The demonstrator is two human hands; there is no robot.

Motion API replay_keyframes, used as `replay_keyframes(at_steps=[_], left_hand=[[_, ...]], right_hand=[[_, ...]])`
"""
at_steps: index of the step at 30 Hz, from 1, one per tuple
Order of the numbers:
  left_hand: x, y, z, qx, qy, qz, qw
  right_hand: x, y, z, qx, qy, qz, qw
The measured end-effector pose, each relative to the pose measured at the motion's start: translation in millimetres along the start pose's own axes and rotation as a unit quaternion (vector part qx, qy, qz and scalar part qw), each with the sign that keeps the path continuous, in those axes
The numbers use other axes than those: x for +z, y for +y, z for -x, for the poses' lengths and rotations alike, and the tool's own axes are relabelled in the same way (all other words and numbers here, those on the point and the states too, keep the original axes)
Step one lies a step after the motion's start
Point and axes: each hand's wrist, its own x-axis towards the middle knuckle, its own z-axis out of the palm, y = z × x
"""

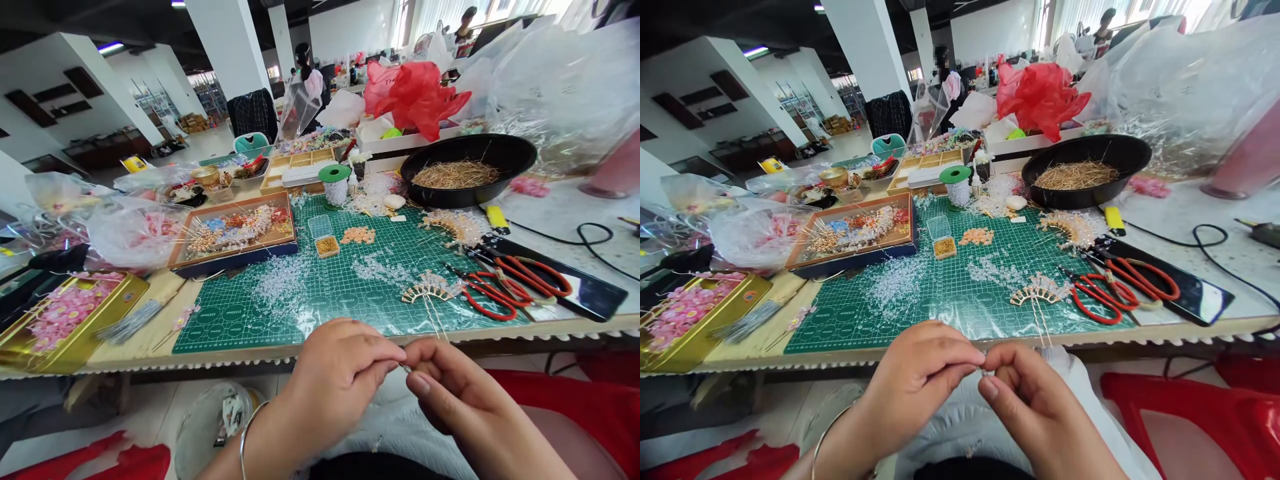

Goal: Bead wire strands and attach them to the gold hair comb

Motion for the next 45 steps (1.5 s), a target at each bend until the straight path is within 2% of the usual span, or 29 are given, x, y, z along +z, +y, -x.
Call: replay_keyframes(at_steps=[2, 4, 7, 9, 12, 15, 21, 31, 40, 45], left_hand=[[-2.9, 0.0, -2.9, 0.051, -0.016, -0.070, 0.996], [-4.7, -5.3, -9.9, 0.057, -0.018, -0.089, 0.994], [-6.3, -28.5, -30.4, -0.011, 0.008, -0.155, 0.988], [-5.7, -51.7, -48.2, -0.060, 0.014, -0.241, 0.968], [-1.3, -83.6, -72.6, -0.080, -0.001, -0.291, 0.953], [5.2, -98.7, -88.4, -0.083, -0.016, -0.321, 0.943], [12.0, -99.4, -102.6, -0.087, -0.032, -0.340, 0.936], [4.8, -106.2, -112.4, -0.091, -0.054, -0.312, 0.944], [-1.1, -102.7, -106.1, -0.085, -0.071, -0.298, 0.948], [-9.1, -104.7, -98.4, -0.090, -0.053, -0.276, 0.955]], right_hand=[[-1.1, 3.1, -2.8, 0.016, -0.007, -0.017, 1.000], [-2.3, 4.8, -5.5, 0.037, -0.009, -0.058, 0.998], [-3.6, 5.7, -9.0, 0.071, -0.006, -0.153, 0.986], [-4.5, 6.5, -11.1, 0.078, -0.001, -0.190, 0.979], [-7.1, 8.4, -14.4, 0.076, -0.002, -0.183, 0.980], [-11.2, 9.6, -17.3, 0.070, 0.000, -0.143, 0.987], [-14.7, 9.2, -22.7, 0.071, -0.008, -0.111, 0.991], [-15.4, 6.8, -24.4, 0.074, -0.049, -0.079, 0.993], [-12.8, 1.3, -19.6, 0.079, -0.065, -0.059, 0.993], [-8.9, -3.5, -15.6, 0.079, -0.066, -0.056, 0.993]])
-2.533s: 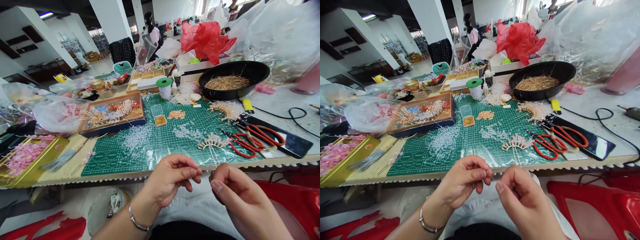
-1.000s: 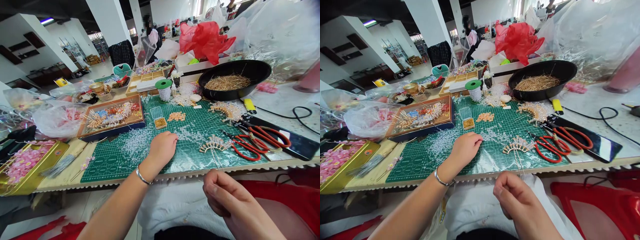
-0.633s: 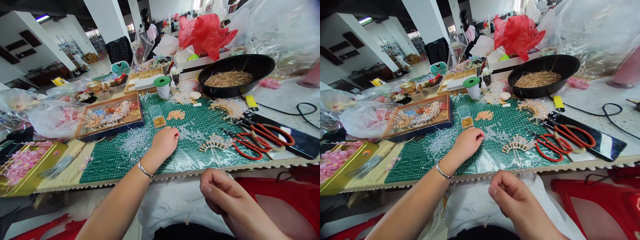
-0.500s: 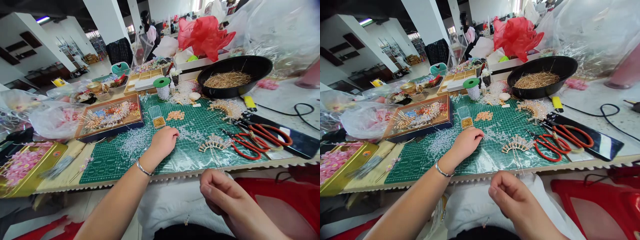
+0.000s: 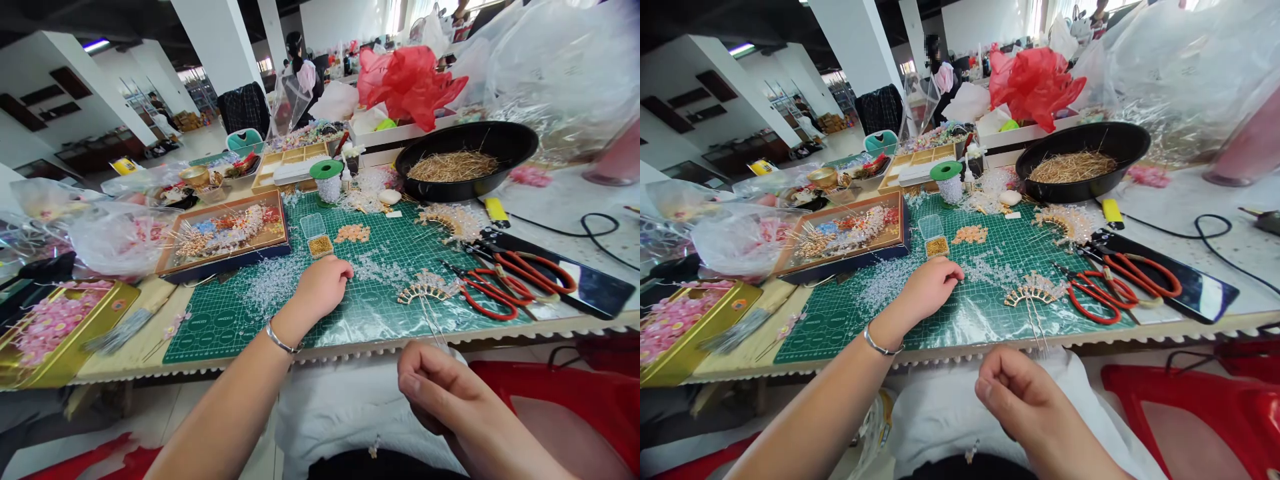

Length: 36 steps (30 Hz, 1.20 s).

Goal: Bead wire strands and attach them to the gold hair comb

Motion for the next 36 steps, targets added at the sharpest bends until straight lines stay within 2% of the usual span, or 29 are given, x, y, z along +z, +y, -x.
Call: replay_keyframes(at_steps=[4, 9, 12, 14, 17, 19, 20, 21, 23, 24, 25, 27, 29, 36], left_hand=[[-0.9, -2.4, 1.2, 0.009, -0.001, 0.032, 0.999], [1.9, -0.4, -3.6, 0.002, -0.010, 0.121, 0.993], [-3.3, 4.8, -0.8, -0.022, -0.010, 0.217, 0.976], [-9.2, 13.8, 9.4, -0.044, -0.016, 0.304, 0.952], [-14.5, 36.5, 38.8, -0.084, -0.032, 0.440, 0.893], [-13.1, 53.9, 62.8, -0.107, -0.050, 0.517, 0.848], [-11.4, 61.7, 74.0, -0.123, -0.065, 0.576, 0.806], [-9.6, 68.4, 83.9, -0.154, -0.084, 0.678, 0.714], [-6.7, 78.0, 98.6, -0.190, -0.109, 0.807, 0.549], [-6.2, 80.8, 103.4, -0.197, -0.113, 0.844, 0.486], [-6.3, 82.6, 106.8, -0.198, -0.114, 0.861, 0.455], [-8.0, 84.4, 110.8, -0.195, -0.111, 0.874, 0.431], [-10.1, 85.7, 113.1, -0.198, -0.112, 0.875, 0.427], [-12.1, 91.8, 120.5, -0.199, -0.107, 0.868, 0.443]], right_hand=[[2.0, -1.4, 0.9, 0.011, 0.007, 0.004, 1.000], [-3.6, 6.4, -3.8, 0.006, -0.026, 0.017, 0.999], [-3.5, 4.9, -4.7, 0.001, -0.019, 0.017, 1.000], [-1.2, -0.3, -3.2, -0.016, 0.013, 0.031, 0.999], [2.5, -8.9, 0.6, -0.095, 0.098, 0.101, 0.985], [4.3, -12.3, 3.2, -0.170, 0.126, 0.187, 0.959], [5.4, -13.1, 4.3, -0.209, 0.129, 0.232, 0.941], [6.7, -13.4, 5.4, -0.248, 0.123, 0.273, 0.921], [10.3, -13.2, 7.5, -0.310, 0.103, 0.331, 0.885], [12.3, -12.8, 8.6, -0.331, 0.097, 0.346, 0.873], [14.3, -12.4, 9.8, -0.345, 0.097, 0.357, 0.863], [17.5, -11.2, 12.5, -0.358, 0.099, 0.374, 0.850], [19.1, -10.0, 15.6, -0.369, 0.109, 0.384, 0.840], [19.7, -7.8, 25.1, -0.367, 0.109, 0.407, 0.829]])
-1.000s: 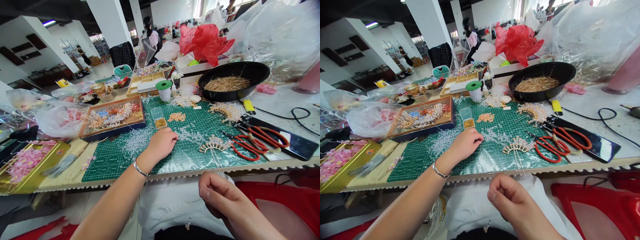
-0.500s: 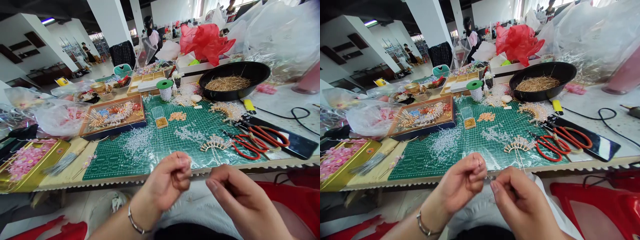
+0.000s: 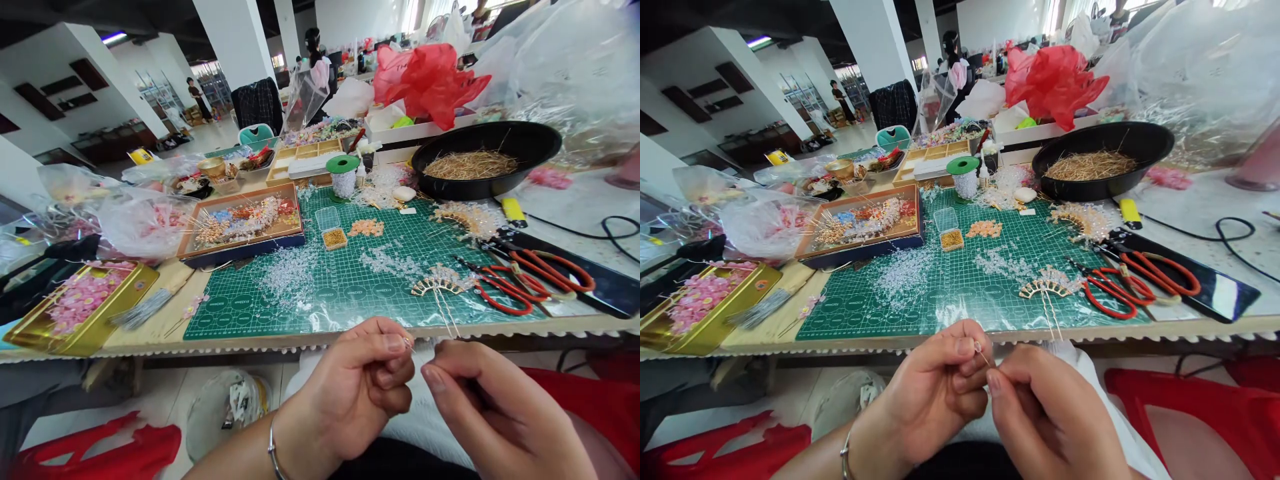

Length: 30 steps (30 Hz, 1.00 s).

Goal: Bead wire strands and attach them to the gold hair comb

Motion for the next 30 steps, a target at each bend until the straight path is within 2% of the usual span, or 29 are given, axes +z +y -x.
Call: replay_keyframes(at_steps=[5, 7, 9, 10, 11, 13, 15, 16, 17, 18, 20, 24, 26, 27, 28, 29, 30], left_hand=[[0.9, -4.0, 4.8, 0.024, 0.014, -0.062, 0.998], [1.7, -4.0, 8.1, 0.068, 0.029, -0.125, 0.989], [2.9, -1.9, 12.8, 0.134, 0.046, -0.240, 0.960], [3.4, -0.1, 15.4, 0.174, 0.055, -0.320, 0.929], [3.8, 2.0, 18.1, 0.219, 0.060, -0.408, 0.884], [4.0, 6.6, 22.6, 0.317, 0.048, -0.566, 0.760], [3.5, 11.1, 25.5, 0.392, 0.018, -0.662, 0.639], [3.3, 13.1, 26.3, 0.403, 0.007, -0.693, 0.598], [3.1, 15.1, 26.7, 0.395, -0.001, -0.718, 0.573], [3.2, 16.9, 26.8, 0.374, -0.004, -0.738, 0.561], [3.9, 20.2, 26.0, 0.322, -0.010, -0.765, 0.557], [7.9, 30.6, 15.4, 0.277, -0.026, -0.772, 0.571], [10.0, 42.8, -0.4, 0.255, -0.067, -0.764, 0.589], [10.3, 51.5, -12.2, 0.249, -0.083, -0.765, 0.588], [9.9, 61.8, -26.6, 0.242, -0.099, -0.771, 0.581], [8.4, 73.2, -43.4, 0.258, -0.079, -0.789, 0.552], [5.7, 85.0, -61.9, 0.276, -0.022, -0.823, 0.496]], right_hand=[[1.3, -2.3, -0.6, 0.015, -0.001, -0.019, 1.000], [1.6, -2.7, -1.0, 0.035, -0.015, -0.041, 0.998], [1.0, -1.9, -0.7, 0.062, -0.035, -0.068, 0.995], [0.4, -0.7, -0.2, 0.079, -0.043, -0.082, 0.993], [-0.4, 1.0, 0.5, 0.098, -0.051, -0.099, 0.989], [-1.9, 5.4, 1.9, 0.144, -0.078, -0.146, 0.976], [-2.2, 9.9, 2.7, 0.191, -0.120, -0.199, 0.954], [-1.6, 11.6, 2.6, 0.213, -0.138, -0.221, 0.942], [-0.7, 12.8, 2.2, 0.229, -0.146, -0.237, 0.933], [0.5, 13.4, 1.5, 0.245, -0.144, -0.247, 0.926], [3.0, 13.6, -0.5, 0.263, -0.129, -0.259, 0.920], [5.7, 16.4, -4.2, 0.267, -0.132, -0.274, 0.915], [6.9, 21.3, -5.0, 0.281, -0.121, -0.302, 0.903], [7.6, 24.3, -5.3, 0.291, -0.112, -0.322, 0.894], [8.1, 27.5, -5.8, 0.300, -0.103, -0.343, 0.884], [8.5, 30.4, -6.5, 0.309, -0.099, -0.359, 0.875], [8.4, 32.9, -7.6, 0.316, -0.101, -0.367, 0.869]])
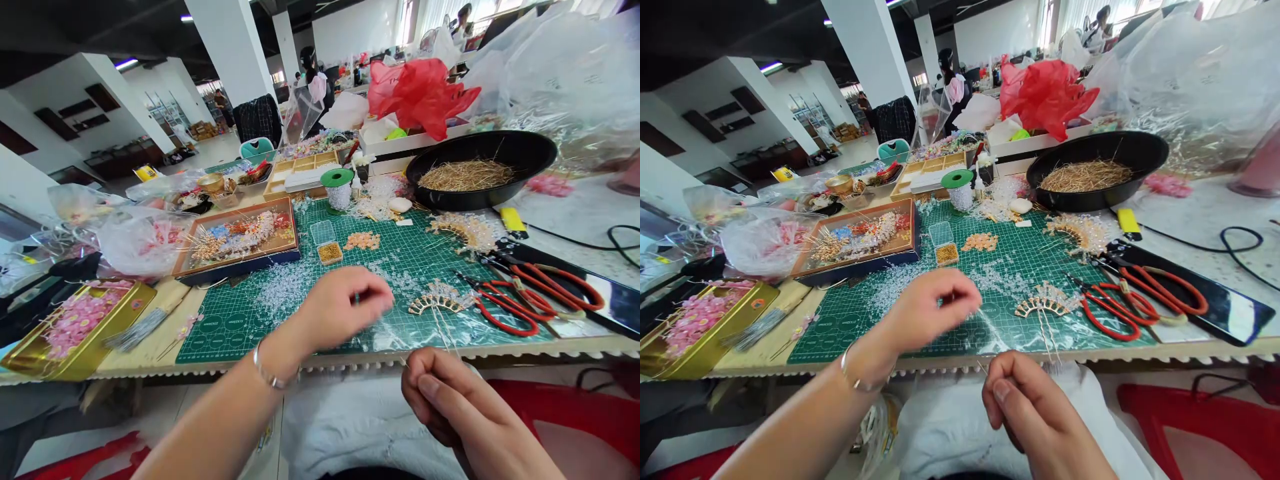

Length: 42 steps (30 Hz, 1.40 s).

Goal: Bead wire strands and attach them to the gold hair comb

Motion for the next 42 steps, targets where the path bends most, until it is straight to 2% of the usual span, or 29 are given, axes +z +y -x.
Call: replay_keyframes(at_steps=[2, 6, 9, 13, 17, 20, 22, 25, 26, 27, 28, 29, 30, 31, 33, 35, 42], left_hand=[[1.6, -30.4, -34.5, -0.040, 0.028, -0.071, 0.996], [17.1, -79.7, -85.4, -0.055, -0.008, -0.164, 0.985], [31.2, -96.0, -102.3, -0.058, -0.040, -0.198, 0.978], [40.3, -101.6, -111.4, -0.077, -0.052, -0.190, 0.977], [36.4, -96.1, -116.7, -0.112, -0.032, -0.117, 0.986], [29.7, -74.7, -106.1, -0.137, -0.005, -0.020, 0.990], [27.7, -50.8, -85.5, -0.153, 0.003, 0.066, 0.986], [32.3, -10.9, -38.7, -0.175, -0.016, 0.200, 0.964], [35.6, 0.9, -22.0, -0.192, -0.018, 0.262, 0.946], [39.4, 11.1, -6.3, -0.243, -0.015, 0.435, 0.867], [43.3, 19.5, 7.9, -0.277, -0.005, 0.557, 0.783], [47.0, 26.1, 20.0, -0.298, 0.006, 0.637, 0.711], [50.1, 31.1, 30.1, -0.311, 0.019, 0.692, 0.651], [52.5, 34.7, 38.2, -0.316, 0.033, 0.720, 0.617], [54.4, 38.9, 49.3, -0.317, 0.055, 0.741, 0.589], [53.2, 41.7, 56.0, -0.313, 0.065, 0.750, 0.579], [47.5, 54.0, 67.4, -0.298, 0.071, 0.749, 0.588]], right_hand=[[-2.8, -1.2, -3.2, 0.004, 0.005, 0.014, 1.000], [-6.9, -9.7, -6.5, -0.029, 0.072, 0.090, 0.993], [-11.1, -14.2, -9.4, -0.035, 0.080, 0.117, 0.989], [-16.7, -15.1, -15.8, -0.036, 0.053, 0.130, 0.989], [-18.5, -14.2, -18.8, -0.031, 0.025, 0.130, 0.991], [-19.0, -15.3, -15.2, -0.020, 0.041, 0.106, 0.993], [-19.2, -17.1, -11.4, -0.017, 0.074, 0.076, 0.994], [-16.6, -19.1, -7.1, -0.038, 0.123, 0.034, 0.991], [-14.5, -18.9, -6.4, -0.050, 0.134, 0.023, 0.989], [-11.8, -18.2, -6.0, -0.064, 0.142, 0.017, 0.988], [-8.6, -16.8, -5.7, -0.079, 0.146, 0.017, 0.986], [-5.2, -15.0, -5.5, -0.094, 0.145, 0.022, 0.985], [-1.7, -12.8, -5.1, -0.109, 0.144, 0.032, 0.983], [1.7, -10.5, -4.5, -0.121, 0.144, 0.046, 0.981], [7.5, -6.3, -2.5, -0.139, 0.144, 0.075, 0.977], [11.8, -3.4, 0.7, -0.145, 0.147, 0.093, 0.974], [21.0, 0.7, 13.5, -0.169, 0.132, 0.100, 0.972]])
